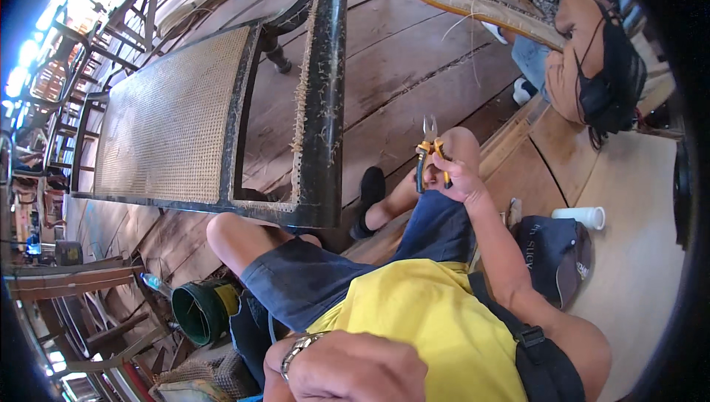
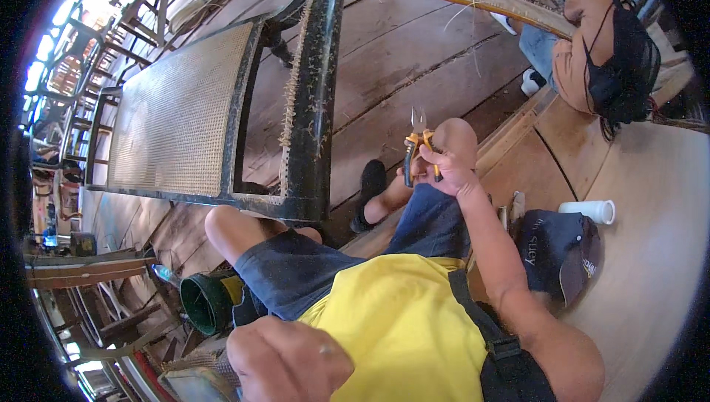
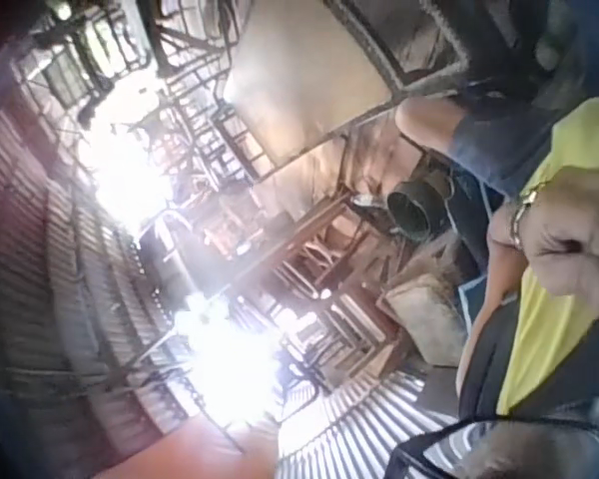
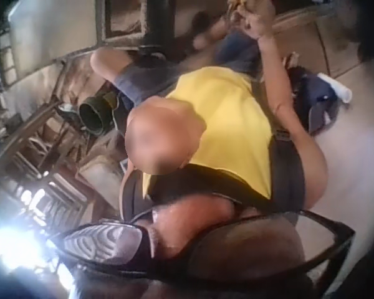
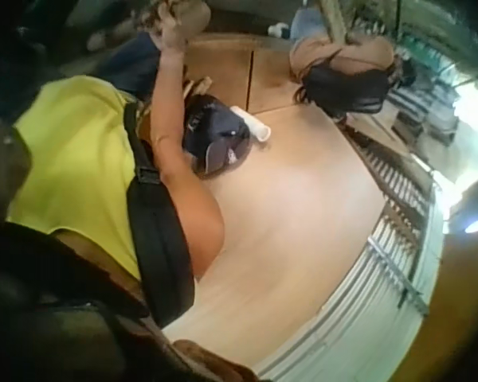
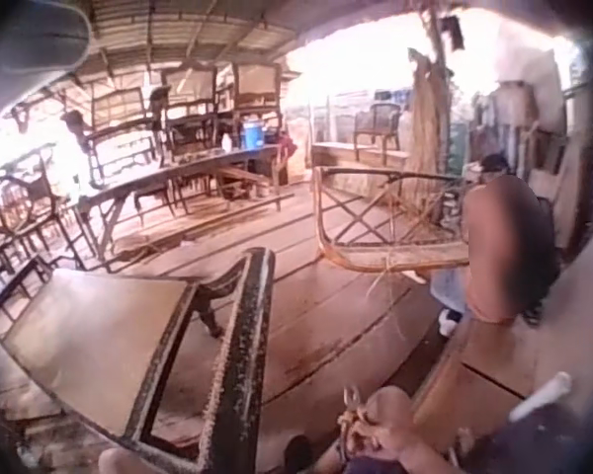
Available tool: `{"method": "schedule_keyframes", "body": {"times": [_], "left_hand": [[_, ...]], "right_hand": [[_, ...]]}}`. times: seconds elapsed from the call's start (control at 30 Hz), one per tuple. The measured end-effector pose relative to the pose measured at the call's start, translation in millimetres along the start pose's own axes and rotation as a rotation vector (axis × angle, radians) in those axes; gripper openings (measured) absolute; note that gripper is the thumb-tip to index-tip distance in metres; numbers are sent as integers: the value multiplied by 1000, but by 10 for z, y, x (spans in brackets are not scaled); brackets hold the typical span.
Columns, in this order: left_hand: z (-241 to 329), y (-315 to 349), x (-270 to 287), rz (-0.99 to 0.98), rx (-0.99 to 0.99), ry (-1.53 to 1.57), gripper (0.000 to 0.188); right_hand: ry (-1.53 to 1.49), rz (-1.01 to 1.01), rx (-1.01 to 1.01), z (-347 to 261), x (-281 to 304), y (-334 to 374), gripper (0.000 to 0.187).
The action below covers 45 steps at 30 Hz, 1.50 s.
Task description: Repairing the seat/frame of a wooden chair using pliers and manual manipulation.
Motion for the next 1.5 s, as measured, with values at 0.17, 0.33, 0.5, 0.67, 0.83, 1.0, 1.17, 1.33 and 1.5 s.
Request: {"method": "schedule_keyframes", "body": {"times": [0.17, 0.33, 0.5, 0.67, 0.83, 1.0, 1.17, 1.33, 1.5], "left_hand": [[-65, 328, -208, 255, 180, -68, 23], [202, 847, -149, 399, 189, -249, 35], [711, 2054, 625, 1331, 464, -958, 24], [559, 2600, 1273, 1204, 863, -1334, 29], [423, 2470, 1563, 772, 980, -1552, 33], [483, 2467, 1677, 722, 1150, -1563, 16], [551, 2482, 1754, 801, 1125, -1443, 9], [580, 2396, 1758, 675, 1113, -1580, 7], [559, 2446, 1766, 791, 1124, -1514, 10]], "right_hand": [[-32, 125, 47, 256, -409, 148, 31], [-56, 238, -40, 506, -694, 194, 23], [-60, 292, -149, 613, -912, 281, 20], [-28, 109, -403, 776, -1223, 122, 25], [-174, -69, -533, 855, -1619, -151, 33], [-256, -43, -569, 986, -1799, -414, 28], [-203, -80, -647, 1116, -1876, -632, 25], [-123, -54, -653, 1173, -1858, -799, 23], [-107, -32, -639, 1116, -1769, -854, 25]]}}
Point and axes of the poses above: each hand's wrist, its own y-axis away from the middle knuckle, its own x-axis out of the back of the hand, z = x × y, the point moved 6 cm from there along -y, towards the middle knuckle, and after that the axes turned 13 degrees about -z, right-handed, at the moved point
